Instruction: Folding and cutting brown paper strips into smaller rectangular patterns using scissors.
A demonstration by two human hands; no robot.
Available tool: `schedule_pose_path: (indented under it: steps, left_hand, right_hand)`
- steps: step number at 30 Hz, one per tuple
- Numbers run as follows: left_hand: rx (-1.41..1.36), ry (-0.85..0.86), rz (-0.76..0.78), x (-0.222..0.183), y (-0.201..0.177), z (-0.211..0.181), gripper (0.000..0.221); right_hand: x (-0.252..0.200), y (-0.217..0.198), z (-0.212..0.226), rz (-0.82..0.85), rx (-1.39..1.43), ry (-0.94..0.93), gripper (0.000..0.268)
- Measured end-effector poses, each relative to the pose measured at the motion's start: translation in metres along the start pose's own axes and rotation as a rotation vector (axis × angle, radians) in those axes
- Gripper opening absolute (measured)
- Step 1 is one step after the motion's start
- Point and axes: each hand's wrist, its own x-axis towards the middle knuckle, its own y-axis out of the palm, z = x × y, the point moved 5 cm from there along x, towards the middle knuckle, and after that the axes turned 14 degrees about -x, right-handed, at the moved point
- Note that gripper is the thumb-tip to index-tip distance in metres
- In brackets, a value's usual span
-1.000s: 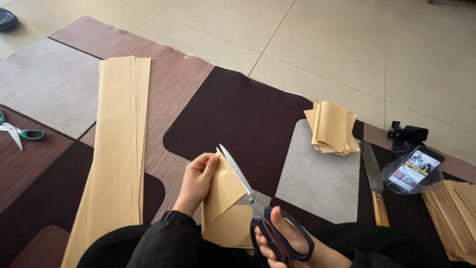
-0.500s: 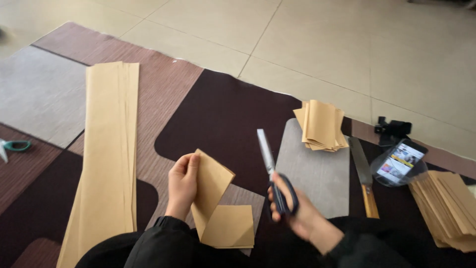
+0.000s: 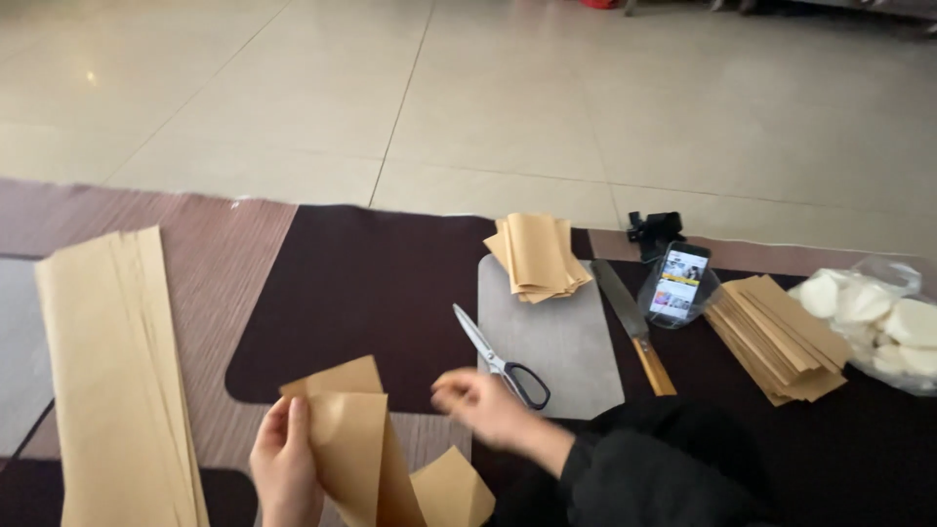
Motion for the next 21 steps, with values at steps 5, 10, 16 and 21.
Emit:
schedule_pose_path:
  steps: [5, 10, 16, 21]
  left_hand:
    - [-0.206, 0.071, 0.064, 0.031, -0.013, 0.037, 0.028]
    - [-0.218, 0.129, 0.094, 0.035, -0.02, 0.045, 0.021]
    - [-0.159, 0.23, 0.104, 0.027, -0.014, 0.037, 0.022]
    - [-0.101, 0.242, 0.154, 0.052, -0.028, 0.055, 0.025]
  right_hand:
    - [-0.03, 0.046, 0.004, 0.233, 0.153, -0.095, 0.042]
    - [-0.033, 0.051, 0.007, 0.312, 0.257, -0.103, 0.031]
    - [-0.044, 0.054, 0.015, 0.461, 0.252, -0.012, 0.057]
    - [-0.038, 0.062, 0.007, 0.353, 0.005, -0.071, 0.041]
